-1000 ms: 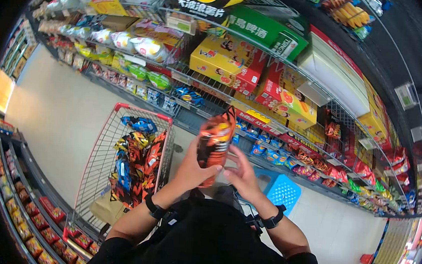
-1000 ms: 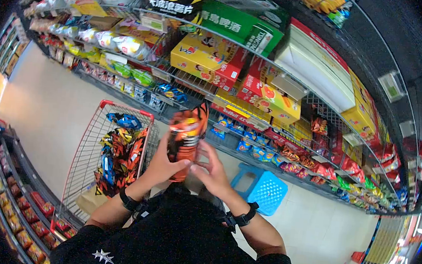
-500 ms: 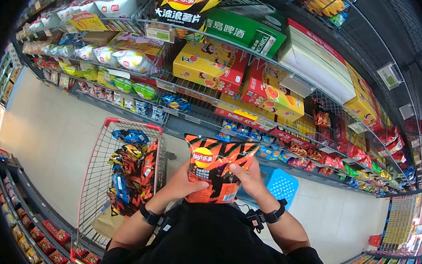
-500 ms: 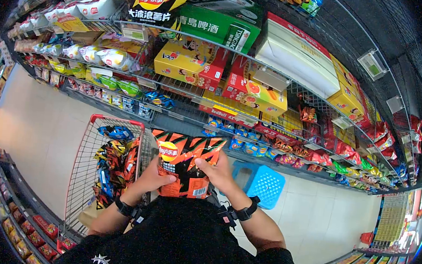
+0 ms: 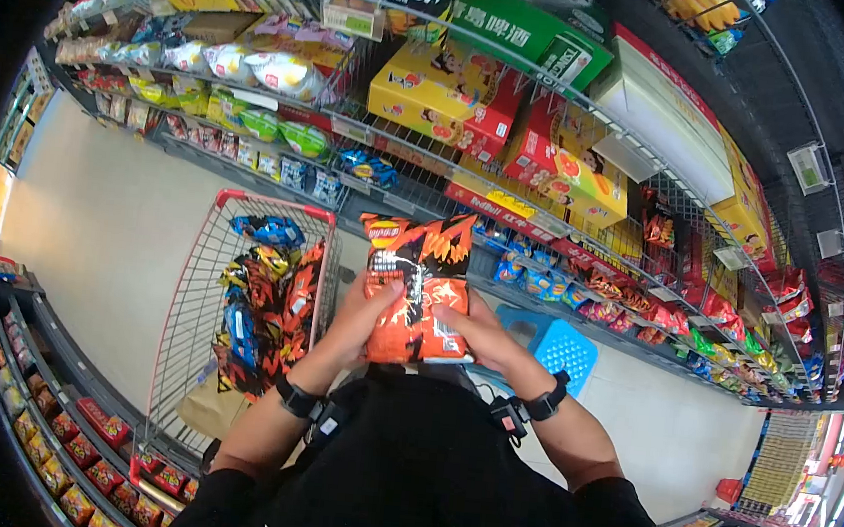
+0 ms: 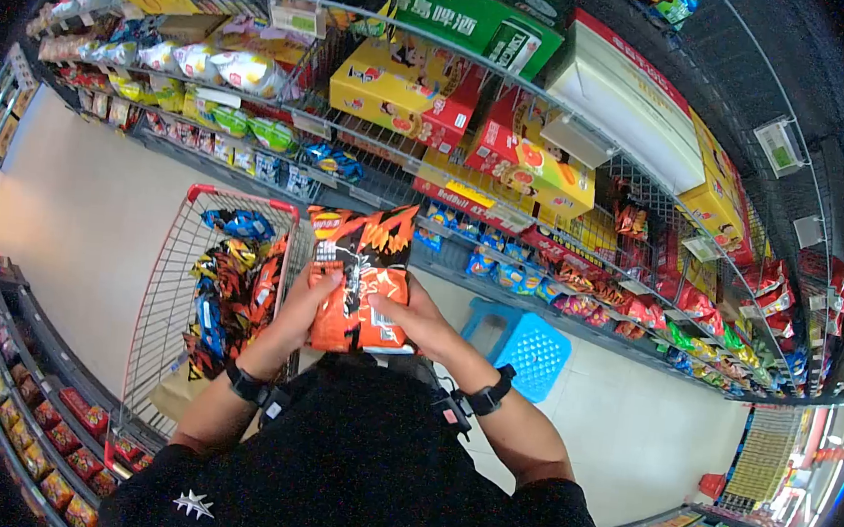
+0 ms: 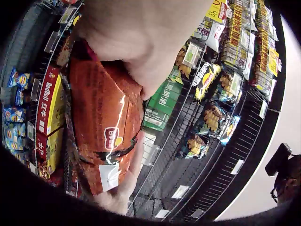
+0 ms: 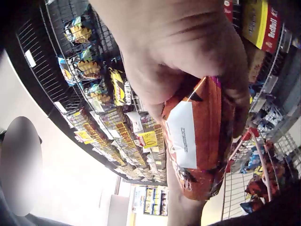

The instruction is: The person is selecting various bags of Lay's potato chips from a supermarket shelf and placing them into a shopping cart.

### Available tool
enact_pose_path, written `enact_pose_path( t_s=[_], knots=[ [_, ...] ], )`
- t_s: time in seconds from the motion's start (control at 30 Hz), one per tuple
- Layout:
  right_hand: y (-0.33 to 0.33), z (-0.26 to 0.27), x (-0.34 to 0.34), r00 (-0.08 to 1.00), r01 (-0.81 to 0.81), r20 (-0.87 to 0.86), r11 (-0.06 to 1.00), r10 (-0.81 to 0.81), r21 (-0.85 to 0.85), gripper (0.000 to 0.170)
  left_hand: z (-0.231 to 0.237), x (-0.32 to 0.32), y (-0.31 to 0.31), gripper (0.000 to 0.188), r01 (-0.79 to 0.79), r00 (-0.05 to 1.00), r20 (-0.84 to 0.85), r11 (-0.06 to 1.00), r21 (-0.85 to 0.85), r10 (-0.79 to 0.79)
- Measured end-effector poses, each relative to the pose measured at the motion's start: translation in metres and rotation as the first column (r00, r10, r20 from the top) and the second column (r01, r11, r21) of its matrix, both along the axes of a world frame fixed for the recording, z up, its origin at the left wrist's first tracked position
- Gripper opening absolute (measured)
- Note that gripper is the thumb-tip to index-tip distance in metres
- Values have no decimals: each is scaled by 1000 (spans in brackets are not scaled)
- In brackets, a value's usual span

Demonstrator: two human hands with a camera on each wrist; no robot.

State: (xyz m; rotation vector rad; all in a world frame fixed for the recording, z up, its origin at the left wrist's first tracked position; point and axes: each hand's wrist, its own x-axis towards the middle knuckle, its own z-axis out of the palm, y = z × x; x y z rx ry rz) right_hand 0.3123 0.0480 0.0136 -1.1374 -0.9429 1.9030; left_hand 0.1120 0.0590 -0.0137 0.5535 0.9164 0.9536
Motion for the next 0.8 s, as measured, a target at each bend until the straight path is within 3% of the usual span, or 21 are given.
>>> enact_pose_path(
  t_s=[0.1,0.2,0.4,0.63,0.67,0.73,0.77,0.8],
  knots=[
    [7,-7,-4,999,23,-40,997,-26,-70,54,-24,-6,10,51,36,999,-8,998,-44,-36],
    [7,-12,-4,998,33,-48,993,-38,-110,55,-23,-9,6,57,128,987,-107,990,54,-122],
    [0,-18,-4,993,46,-95,981,-65,-191,55,-18,-11,3,57,167,976,-141,986,12,-164],
    [-2,-26,-9,990,35,-122,975,-63,-219,56,-30,-16,-8,62,77,997,12,996,-55,-76],
    [-2,-28,-11,991,16,-123,975,-44,-222,56,-38,-17,-11,59,29,992,-126,1000,12,-27],
    [-3,-33,-16,989,78,119,996,-82,32,58,-51,-18,-18,60,-66,900,-405,967,245,164],
    [-1,-39,-17,991,55,117,998,-57,27,58,-57,-23,-20,60,-88,894,-408,966,241,184],
    [0,-42,-19,970,72,228,995,-86,72,60,-56,-28,-20,63,-2,887,-446,966,257,121]
  ],
)
